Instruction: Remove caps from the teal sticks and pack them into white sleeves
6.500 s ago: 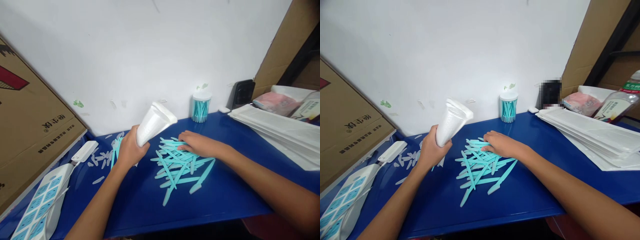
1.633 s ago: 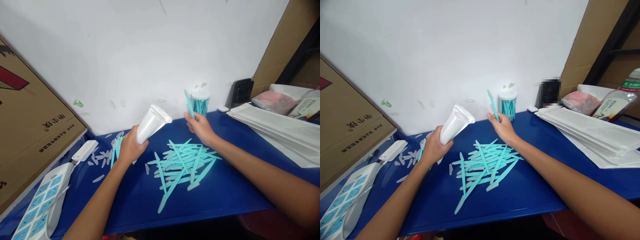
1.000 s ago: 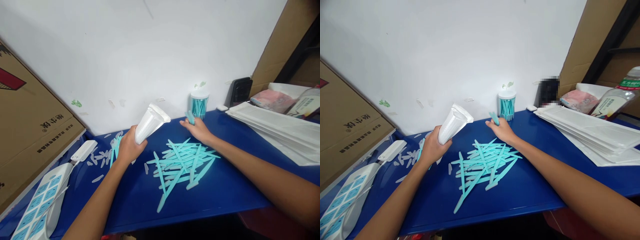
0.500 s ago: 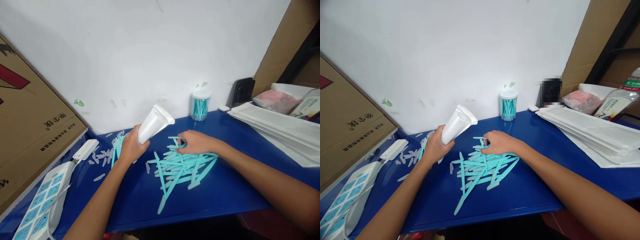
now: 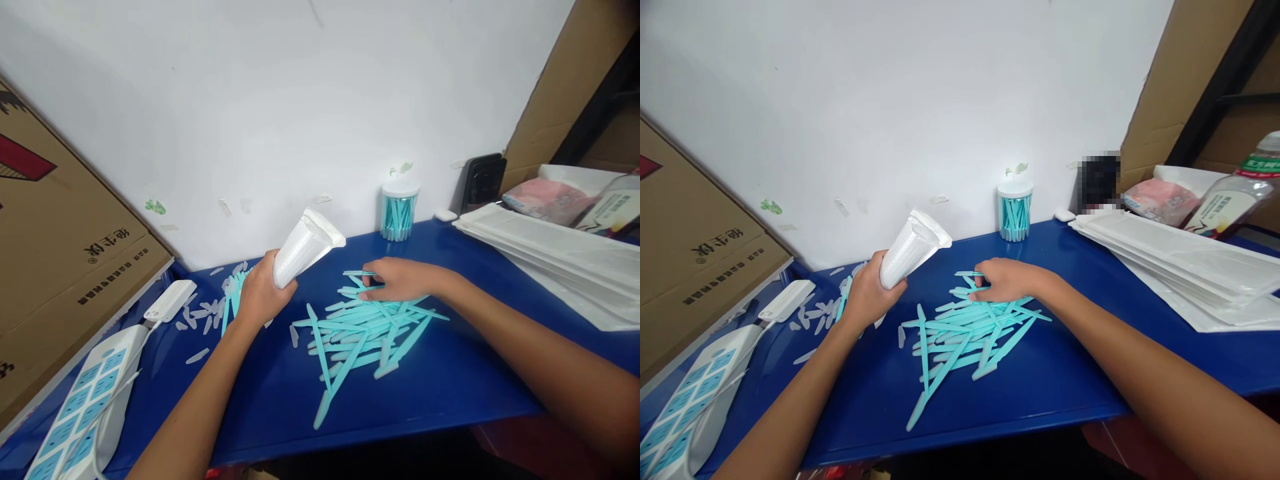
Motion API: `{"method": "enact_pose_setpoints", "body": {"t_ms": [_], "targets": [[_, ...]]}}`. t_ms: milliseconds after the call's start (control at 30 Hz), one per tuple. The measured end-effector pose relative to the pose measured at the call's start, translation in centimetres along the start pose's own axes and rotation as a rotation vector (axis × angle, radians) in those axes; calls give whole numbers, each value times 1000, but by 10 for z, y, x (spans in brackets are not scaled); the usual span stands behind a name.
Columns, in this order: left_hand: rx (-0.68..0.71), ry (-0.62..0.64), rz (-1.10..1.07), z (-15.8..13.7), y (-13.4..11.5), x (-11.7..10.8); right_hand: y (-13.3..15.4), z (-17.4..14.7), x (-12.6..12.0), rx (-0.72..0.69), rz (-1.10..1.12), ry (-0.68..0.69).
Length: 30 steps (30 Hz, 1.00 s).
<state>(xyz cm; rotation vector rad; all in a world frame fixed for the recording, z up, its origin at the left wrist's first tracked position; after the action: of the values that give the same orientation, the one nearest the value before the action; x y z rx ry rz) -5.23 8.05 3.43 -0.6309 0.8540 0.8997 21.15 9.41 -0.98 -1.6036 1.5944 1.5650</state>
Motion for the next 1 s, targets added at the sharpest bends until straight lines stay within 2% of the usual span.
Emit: {"method": "enact_pose_setpoints", "body": {"t_ms": [133, 400, 533, 800, 900, 1000], "targets": [[3, 4, 3, 0, 0, 1, -7, -2, -1, 23, 43, 68], [-6, 11, 1, 0, 0, 1, -3, 1, 1, -64, 81, 109], [-7, 10, 4, 0, 0, 1, -12, 4, -8, -61, 129, 31], [-4, 8, 4, 0, 0, -1, -23, 3, -26, -11, 150, -247], [3, 3, 2, 0, -1, -1, -20, 3, -29, -21, 235, -271], [0, 1, 2, 0, 0, -1, -18, 6, -31, -53, 428, -290]]}}
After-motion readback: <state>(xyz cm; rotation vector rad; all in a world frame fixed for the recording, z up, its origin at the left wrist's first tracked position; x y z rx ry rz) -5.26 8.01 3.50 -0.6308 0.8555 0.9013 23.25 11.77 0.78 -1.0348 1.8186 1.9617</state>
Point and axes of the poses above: each hand's wrist, its own z-axis towards the middle knuckle, its own x-axis out of the palm, y = z × x, the point moved 7 cm from there along z, towards the middle knuckle, and after that the axes turned 12 degrees about x, right-handed, at the moved point
